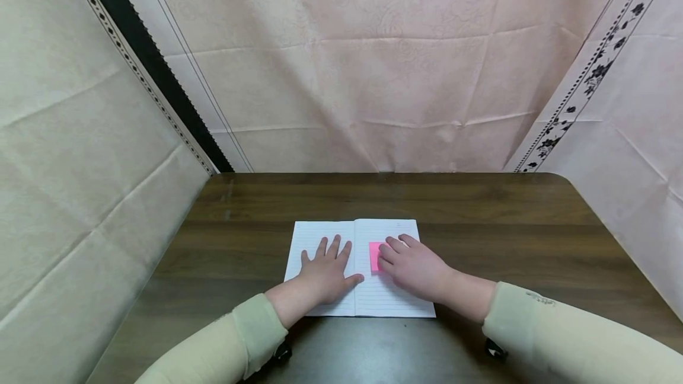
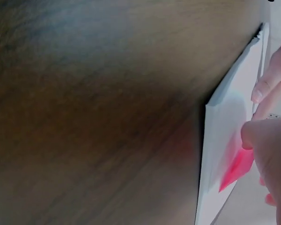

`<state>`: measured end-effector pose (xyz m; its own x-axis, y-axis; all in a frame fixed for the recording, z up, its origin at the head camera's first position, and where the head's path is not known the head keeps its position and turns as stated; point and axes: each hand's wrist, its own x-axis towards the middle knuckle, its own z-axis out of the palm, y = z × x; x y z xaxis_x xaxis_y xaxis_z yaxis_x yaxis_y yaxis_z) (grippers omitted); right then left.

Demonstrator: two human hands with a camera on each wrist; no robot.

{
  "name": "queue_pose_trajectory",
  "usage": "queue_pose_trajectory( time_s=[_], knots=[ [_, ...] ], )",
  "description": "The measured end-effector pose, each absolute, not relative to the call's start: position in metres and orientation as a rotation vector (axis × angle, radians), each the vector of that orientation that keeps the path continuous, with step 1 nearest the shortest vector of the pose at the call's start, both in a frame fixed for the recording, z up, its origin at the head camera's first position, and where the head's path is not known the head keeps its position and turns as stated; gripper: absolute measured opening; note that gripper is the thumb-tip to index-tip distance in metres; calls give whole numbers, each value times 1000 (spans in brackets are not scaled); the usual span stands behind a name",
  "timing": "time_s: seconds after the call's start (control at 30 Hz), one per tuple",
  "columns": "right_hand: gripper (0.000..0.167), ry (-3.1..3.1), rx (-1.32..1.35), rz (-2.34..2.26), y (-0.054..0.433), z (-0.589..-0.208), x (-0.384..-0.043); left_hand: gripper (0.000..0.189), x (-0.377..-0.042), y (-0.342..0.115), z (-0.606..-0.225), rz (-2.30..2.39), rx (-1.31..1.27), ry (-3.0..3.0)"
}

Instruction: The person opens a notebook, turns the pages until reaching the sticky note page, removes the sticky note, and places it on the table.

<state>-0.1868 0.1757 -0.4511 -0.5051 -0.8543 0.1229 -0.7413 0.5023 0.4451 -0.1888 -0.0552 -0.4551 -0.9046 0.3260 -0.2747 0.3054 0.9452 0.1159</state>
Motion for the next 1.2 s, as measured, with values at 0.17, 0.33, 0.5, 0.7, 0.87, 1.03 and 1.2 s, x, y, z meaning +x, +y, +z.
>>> queue_pose_trajectory(
  time_s=[0.17,0.33,0.5,0.7,0.87,1.03,1.2],
  knots=[
    [39,-2401,1320,-530,175,-450,-187,83,-190,-55,-455,91,472,2804],
    [35,-2397,1309,-559,175,-448,-188,83,-190,-55,-454,86,476,2803],
    [35,-2399,1302,-564,176,-447,-190,83,-190,-55,-454,82,476,2798],
    [39,-2497,1243,-466,173,-444,-192,83,-190,-55,-453,74,477,2793],
    [18,-2640,1063,-137,170,-446,-198,83,-191,-55,-453,71,476,2794],
    [9,-2722,861,165,170,-446,-204,84,-191,-54,-453,94,478,2787],
    [12,-2792,761,313,171,-441,-207,84,-191,-55,-453,81,477,2786]
  ],
)
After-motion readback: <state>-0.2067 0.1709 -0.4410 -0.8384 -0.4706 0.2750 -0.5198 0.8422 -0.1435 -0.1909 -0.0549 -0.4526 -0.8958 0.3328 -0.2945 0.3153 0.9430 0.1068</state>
